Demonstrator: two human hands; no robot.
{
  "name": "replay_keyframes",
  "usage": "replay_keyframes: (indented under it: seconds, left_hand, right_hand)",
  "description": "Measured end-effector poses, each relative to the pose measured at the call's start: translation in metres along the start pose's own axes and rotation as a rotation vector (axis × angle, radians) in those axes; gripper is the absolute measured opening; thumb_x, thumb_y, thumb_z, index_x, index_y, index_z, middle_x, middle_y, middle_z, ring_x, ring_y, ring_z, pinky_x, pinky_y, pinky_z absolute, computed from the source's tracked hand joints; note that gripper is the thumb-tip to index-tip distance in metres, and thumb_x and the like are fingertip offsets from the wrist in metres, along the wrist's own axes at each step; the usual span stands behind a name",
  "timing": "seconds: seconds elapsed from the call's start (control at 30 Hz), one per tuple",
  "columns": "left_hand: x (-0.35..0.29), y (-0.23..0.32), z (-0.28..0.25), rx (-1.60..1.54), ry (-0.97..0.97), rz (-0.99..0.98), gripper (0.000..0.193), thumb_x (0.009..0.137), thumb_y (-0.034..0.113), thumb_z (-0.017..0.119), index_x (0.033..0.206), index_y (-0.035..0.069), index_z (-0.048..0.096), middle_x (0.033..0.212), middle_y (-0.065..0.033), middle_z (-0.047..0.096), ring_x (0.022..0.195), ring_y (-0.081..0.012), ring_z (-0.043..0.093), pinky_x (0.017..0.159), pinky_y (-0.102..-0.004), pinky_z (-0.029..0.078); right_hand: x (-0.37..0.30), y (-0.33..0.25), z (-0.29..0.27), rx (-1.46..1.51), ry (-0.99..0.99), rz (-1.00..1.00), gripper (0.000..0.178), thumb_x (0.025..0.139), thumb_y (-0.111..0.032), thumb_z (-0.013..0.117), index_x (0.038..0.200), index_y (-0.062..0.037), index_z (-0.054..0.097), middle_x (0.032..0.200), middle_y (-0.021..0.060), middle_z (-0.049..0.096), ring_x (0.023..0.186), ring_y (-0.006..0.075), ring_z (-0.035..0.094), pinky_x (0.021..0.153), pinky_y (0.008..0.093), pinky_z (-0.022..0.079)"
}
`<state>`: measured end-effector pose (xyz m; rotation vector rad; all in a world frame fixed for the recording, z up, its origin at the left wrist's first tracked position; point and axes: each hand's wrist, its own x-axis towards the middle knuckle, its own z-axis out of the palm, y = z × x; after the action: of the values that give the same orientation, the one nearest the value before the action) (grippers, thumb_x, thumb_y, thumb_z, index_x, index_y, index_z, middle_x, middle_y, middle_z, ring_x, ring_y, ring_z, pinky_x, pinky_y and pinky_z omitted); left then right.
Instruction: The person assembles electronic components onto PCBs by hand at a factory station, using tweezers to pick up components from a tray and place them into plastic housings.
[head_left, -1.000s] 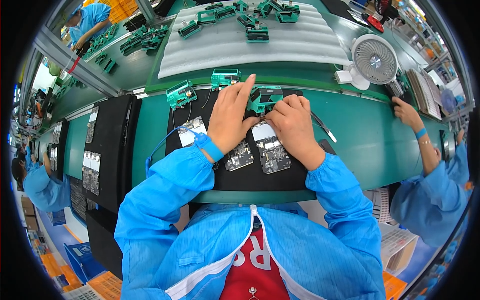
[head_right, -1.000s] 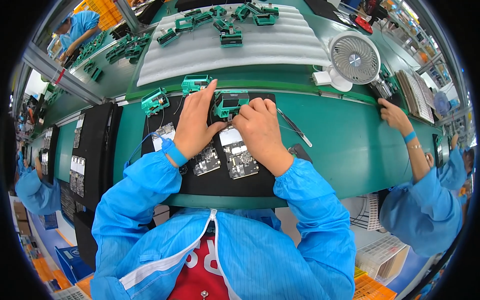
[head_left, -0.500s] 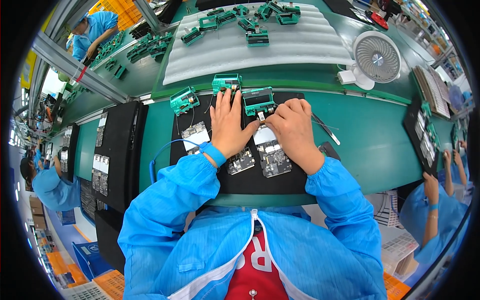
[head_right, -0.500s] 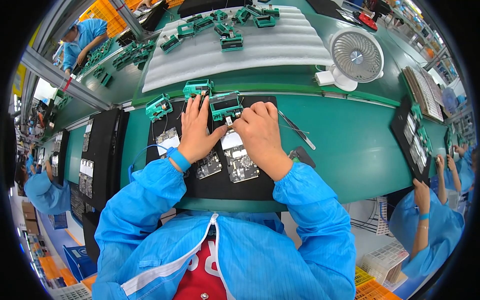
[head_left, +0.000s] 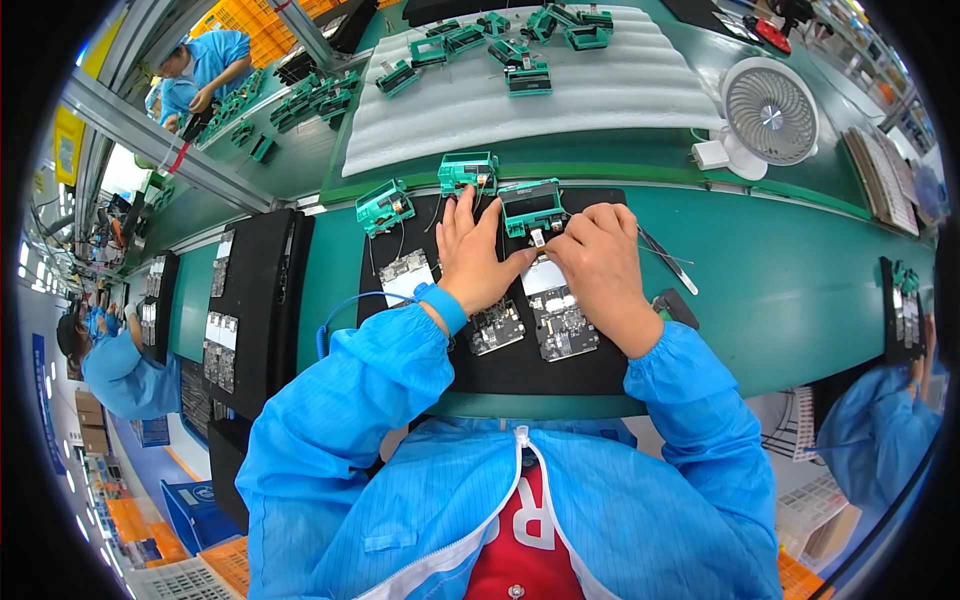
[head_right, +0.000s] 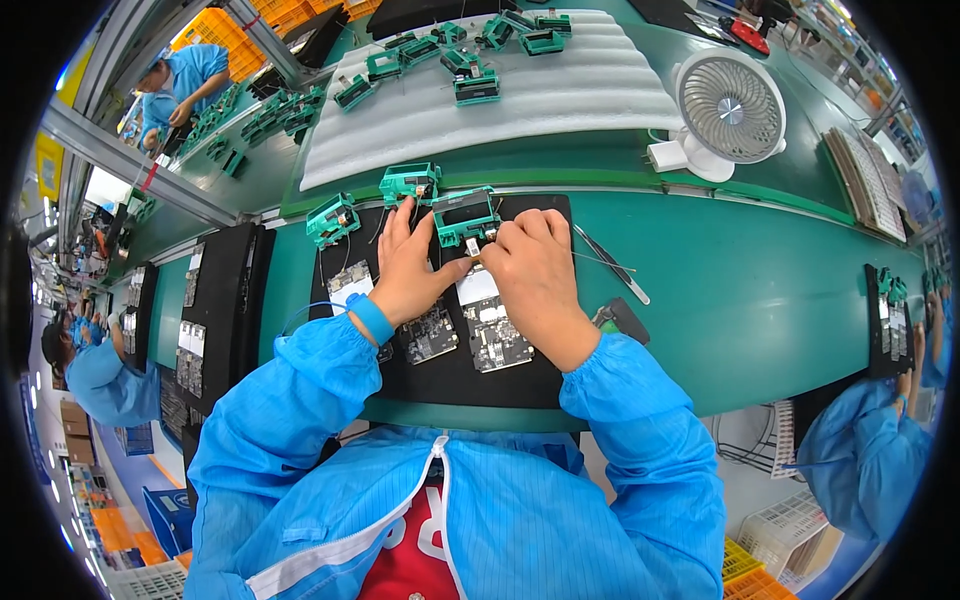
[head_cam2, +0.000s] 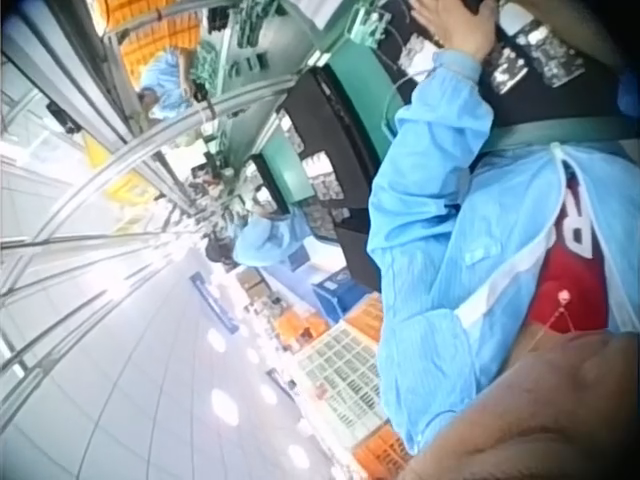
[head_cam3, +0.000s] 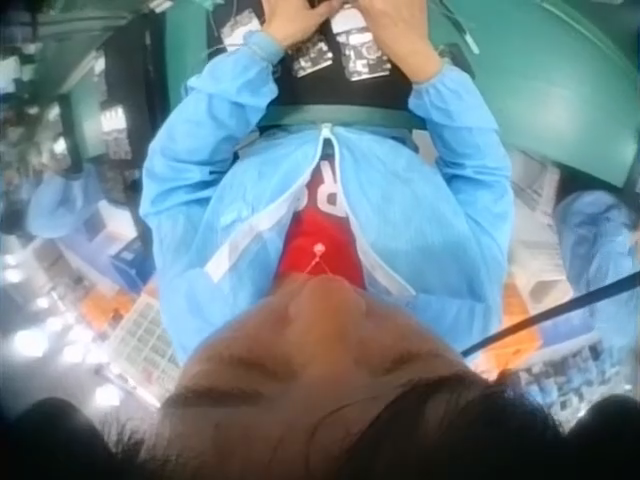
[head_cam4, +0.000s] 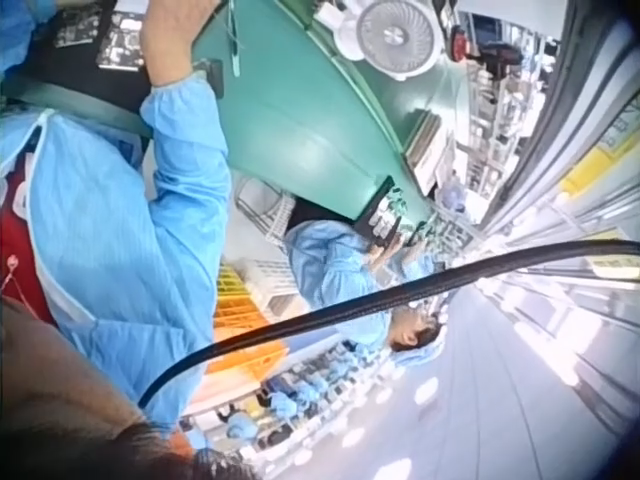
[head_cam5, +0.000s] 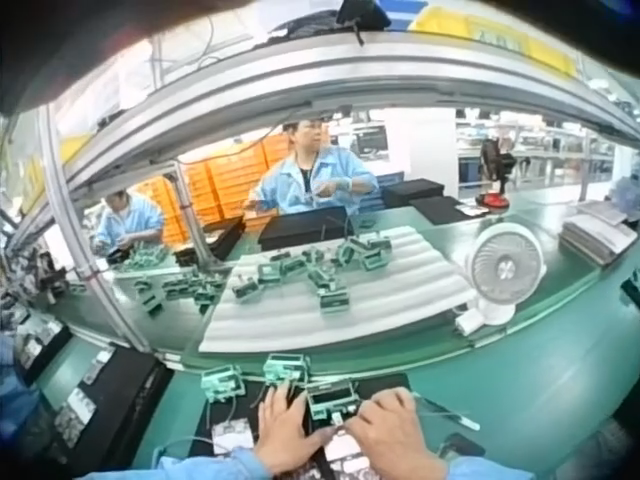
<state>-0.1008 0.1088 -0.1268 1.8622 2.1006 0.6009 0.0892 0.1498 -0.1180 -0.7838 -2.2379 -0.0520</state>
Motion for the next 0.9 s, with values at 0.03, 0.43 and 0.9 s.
replay_keyframes:
  seconds: [0.03, 0.43, 0.9]
  left_hand:
    - [0.001, 0.000, -0.001, 0.002, 0.000, 0.001, 0.086, 0.081, 0.043, 0.078, 0.148, 0.002, 0.044, 0.162, -0.0262, 0.016, 0.151, -0.0478, 0.008, 0.121, -0.0581, 0.008]
    - [0.001, 0.009, -0.001, -0.035, -0.042, -0.086, 0.085, 0.077, 0.038, 0.080, 0.149, 0.009, 0.045, 0.165, -0.0217, 0.010, 0.152, -0.0468, 0.004, 0.121, -0.0575, 0.004]
    - [0.003, 0.006, 0.003, -0.077, -0.042, -0.136, 0.088, 0.075, 0.040, 0.081, 0.150, 0.018, 0.040, 0.160, -0.0255, 0.021, 0.152, -0.0444, 0.004, 0.121, -0.0558, 0.004]
  right_hand:
    - [0.000, 0.000, 0.000, 0.001, 0.002, 0.001, 0.008, 0.071, -0.006, 0.067, 0.077, -0.0082, 0.072, 0.080, 0.0024, 0.059, 0.095, 0.0239, 0.056, 0.092, 0.0423, 0.040]
    - [0.000, 0.001, 0.002, -0.003, 0.013, 0.015, 0.005, 0.070, -0.007, 0.067, 0.074, -0.0077, 0.070, 0.079, 0.0024, 0.058, 0.093, 0.0233, 0.055, 0.091, 0.0418, 0.041]
    - [-0.003, 0.003, 0.003, 0.021, 0.021, 0.047, 0.011, 0.072, -0.013, 0.080, 0.080, -0.0125, 0.072, 0.083, 0.0006, 0.057, 0.095, 0.0237, 0.056, 0.089, 0.0424, 0.039]
